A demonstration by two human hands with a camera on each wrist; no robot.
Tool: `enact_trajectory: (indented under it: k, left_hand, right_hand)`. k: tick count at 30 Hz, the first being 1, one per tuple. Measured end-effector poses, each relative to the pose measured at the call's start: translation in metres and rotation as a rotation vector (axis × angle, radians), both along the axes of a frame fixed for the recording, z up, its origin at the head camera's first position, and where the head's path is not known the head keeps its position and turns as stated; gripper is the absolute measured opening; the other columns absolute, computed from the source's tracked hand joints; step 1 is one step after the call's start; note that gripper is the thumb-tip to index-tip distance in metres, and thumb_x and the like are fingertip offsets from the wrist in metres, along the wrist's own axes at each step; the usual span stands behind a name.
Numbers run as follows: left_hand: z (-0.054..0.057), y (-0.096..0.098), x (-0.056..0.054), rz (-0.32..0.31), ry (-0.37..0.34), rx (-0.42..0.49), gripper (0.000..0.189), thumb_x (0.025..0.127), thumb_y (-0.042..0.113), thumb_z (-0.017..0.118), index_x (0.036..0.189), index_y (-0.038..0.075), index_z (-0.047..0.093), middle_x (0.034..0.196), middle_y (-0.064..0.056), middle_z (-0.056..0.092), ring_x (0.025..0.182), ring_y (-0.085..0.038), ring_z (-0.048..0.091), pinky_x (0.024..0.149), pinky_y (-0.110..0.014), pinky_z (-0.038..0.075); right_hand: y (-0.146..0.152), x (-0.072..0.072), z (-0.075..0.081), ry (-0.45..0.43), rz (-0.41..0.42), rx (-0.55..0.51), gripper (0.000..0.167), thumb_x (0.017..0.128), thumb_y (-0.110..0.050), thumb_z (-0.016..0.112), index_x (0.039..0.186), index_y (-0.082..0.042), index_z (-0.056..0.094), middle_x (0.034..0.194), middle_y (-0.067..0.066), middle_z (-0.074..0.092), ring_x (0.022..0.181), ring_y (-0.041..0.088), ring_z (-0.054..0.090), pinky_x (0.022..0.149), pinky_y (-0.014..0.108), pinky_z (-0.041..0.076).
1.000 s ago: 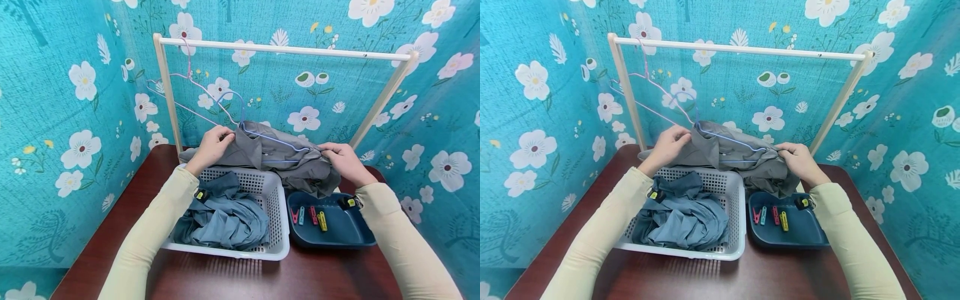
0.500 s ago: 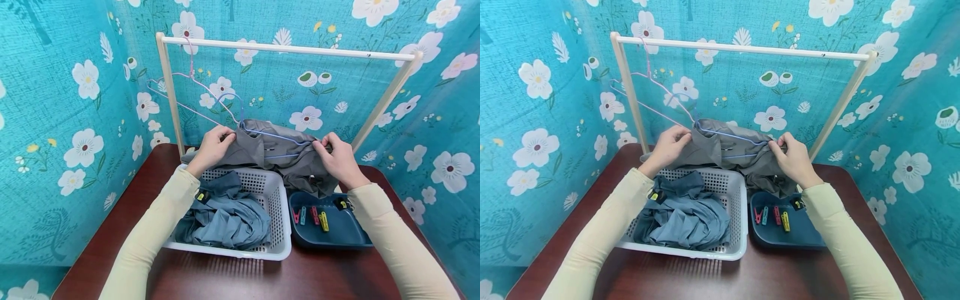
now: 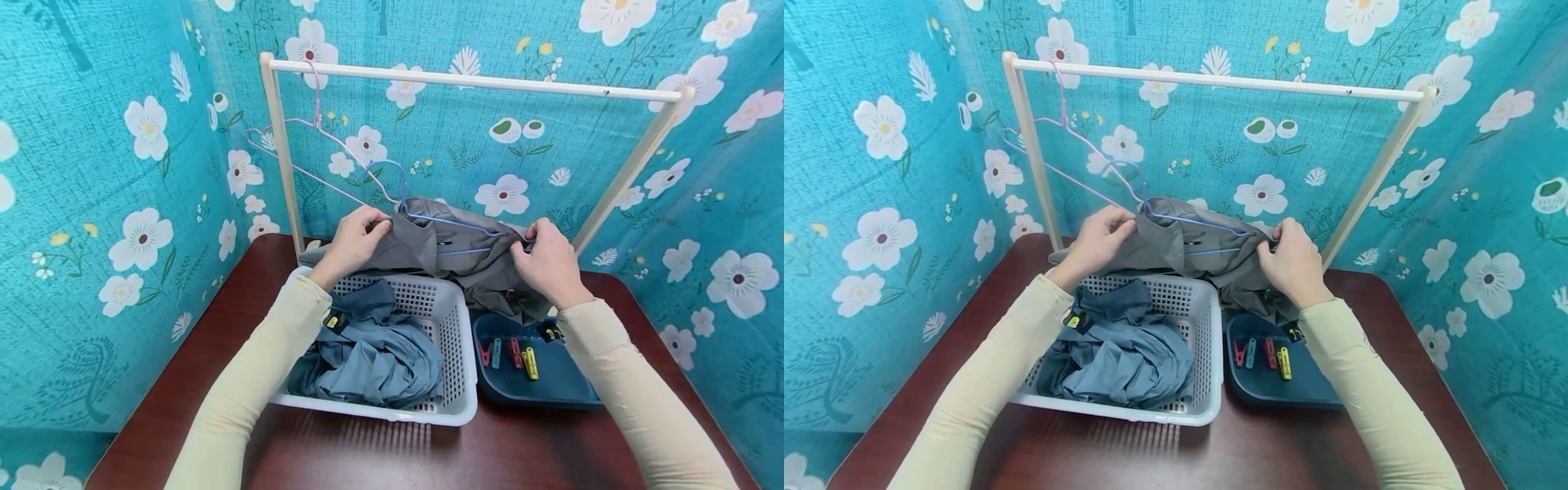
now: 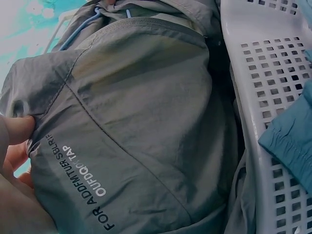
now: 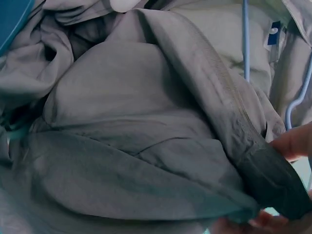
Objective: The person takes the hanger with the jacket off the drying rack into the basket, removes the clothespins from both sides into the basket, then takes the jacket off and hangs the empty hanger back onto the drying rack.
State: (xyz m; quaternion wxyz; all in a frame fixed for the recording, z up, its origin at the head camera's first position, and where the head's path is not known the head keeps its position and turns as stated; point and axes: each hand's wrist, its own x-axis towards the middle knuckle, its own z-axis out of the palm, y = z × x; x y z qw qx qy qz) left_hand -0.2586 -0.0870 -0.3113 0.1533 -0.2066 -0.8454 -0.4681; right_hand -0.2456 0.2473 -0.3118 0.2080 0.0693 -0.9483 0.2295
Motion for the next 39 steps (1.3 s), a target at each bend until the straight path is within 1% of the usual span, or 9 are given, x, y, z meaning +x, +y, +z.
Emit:
enact_trajectory:
  k: [4,9,13,17,22,25,27,32,39]
  left_hand:
    - [-0.002,-0.002,-0.001,0.014,-0.008,0.005,0.016,0.098,0.02,0.055,0.099,0.011,0.069,0.098,-0.001,0.058,0.084,-0.017,0.051,0.073,-0.033,0.043]
    - [-0.003,-0.005,-0.002,0.021,-0.008,0.017,0.017,0.098,0.019,0.055,0.102,0.01,0.069,0.1,-0.002,0.058,0.085,-0.017,0.053,0.074,-0.033,0.044]
    - [-0.003,-0.007,-0.003,0.012,-0.012,0.028,0.018,0.098,0.019,0.055,0.104,0.01,0.068,0.102,-0.003,0.059,0.087,-0.017,0.053,0.076,-0.033,0.044]
    - [-0.003,-0.01,-0.003,-0.009,-0.012,0.029,0.018,0.097,0.02,0.055,0.104,0.01,0.068,0.103,-0.002,0.059,0.088,-0.016,0.053,0.076,-0.033,0.044]
    - [-0.001,-0.012,-0.003,-0.035,-0.002,0.009,0.017,0.098,0.02,0.055,0.104,0.011,0.068,0.102,-0.002,0.059,0.088,-0.016,0.053,0.076,-0.034,0.044]
    - [0.001,-0.012,-0.003,-0.036,-0.005,0.012,0.018,0.098,0.02,0.054,0.104,0.01,0.068,0.102,-0.002,0.059,0.088,-0.016,0.053,0.076,-0.034,0.044]
    - [0.001,-0.013,-0.003,-0.038,-0.007,0.015,0.018,0.098,0.019,0.054,0.104,0.009,0.068,0.102,-0.003,0.059,0.088,-0.016,0.053,0.077,-0.034,0.044]
    - [0.001,-0.012,-0.003,-0.039,0.002,0.025,0.018,0.098,0.019,0.055,0.103,0.008,0.068,0.1,-0.004,0.06,0.086,-0.017,0.053,0.076,-0.033,0.044]
    - [0.001,-0.01,-0.004,0.003,-0.01,0.025,0.018,0.098,0.021,0.054,0.101,0.01,0.068,0.099,-0.003,0.058,0.084,-0.018,0.051,0.074,-0.034,0.043]
  right_hand:
    - [0.004,0.0,-0.001,0.049,0.029,-0.038,0.01,0.093,-0.008,0.047,0.096,0.001,0.048,0.095,0.019,0.049,0.076,0.032,0.044,0.063,0.044,0.035]
    - [0.011,-0.002,-0.004,0.104,0.056,-0.067,0.01,0.095,-0.009,0.048,0.099,-0.002,0.054,0.092,0.019,0.058,0.053,0.026,0.042,0.047,0.037,0.034]
    - [0.019,-0.004,-0.006,0.055,0.086,-0.128,0.019,0.099,-0.018,0.047,0.111,-0.005,0.056,0.093,0.018,0.061,0.041,0.023,0.038,0.04,0.033,0.033]
    - [0.029,-0.005,-0.006,-0.055,0.108,-0.221,0.03,0.1,-0.032,0.046,0.118,-0.011,0.059,0.1,0.014,0.062,0.057,0.02,0.05,0.049,0.031,0.04]
    - [0.043,-0.01,-0.007,-0.251,0.277,-0.54,0.028,0.099,-0.031,0.049,0.116,-0.01,0.057,0.108,0.005,0.057,0.084,0.008,0.056,0.064,0.022,0.048]
    - [0.051,-0.013,-0.009,-0.393,0.431,-0.821,0.016,0.1,-0.02,0.049,0.112,-0.01,0.051,0.102,0.004,0.053,0.081,0.008,0.057,0.064,0.022,0.048]
    - [0.053,-0.015,-0.011,-0.439,0.472,-0.898,0.008,0.1,-0.014,0.048,0.107,-0.01,0.048,0.096,0.003,0.051,0.077,0.009,0.057,0.062,0.023,0.048]
    - [0.052,-0.013,-0.011,-0.352,0.384,-0.694,0.01,0.1,-0.019,0.048,0.105,-0.015,0.056,0.098,-0.002,0.053,0.082,0.008,0.054,0.066,0.021,0.047]
    - [0.039,-0.002,0.0,-0.25,0.222,-0.364,0.049,0.096,-0.048,0.048,0.125,-0.008,0.053,0.119,0.014,0.05,0.095,0.028,0.048,0.076,0.042,0.041]
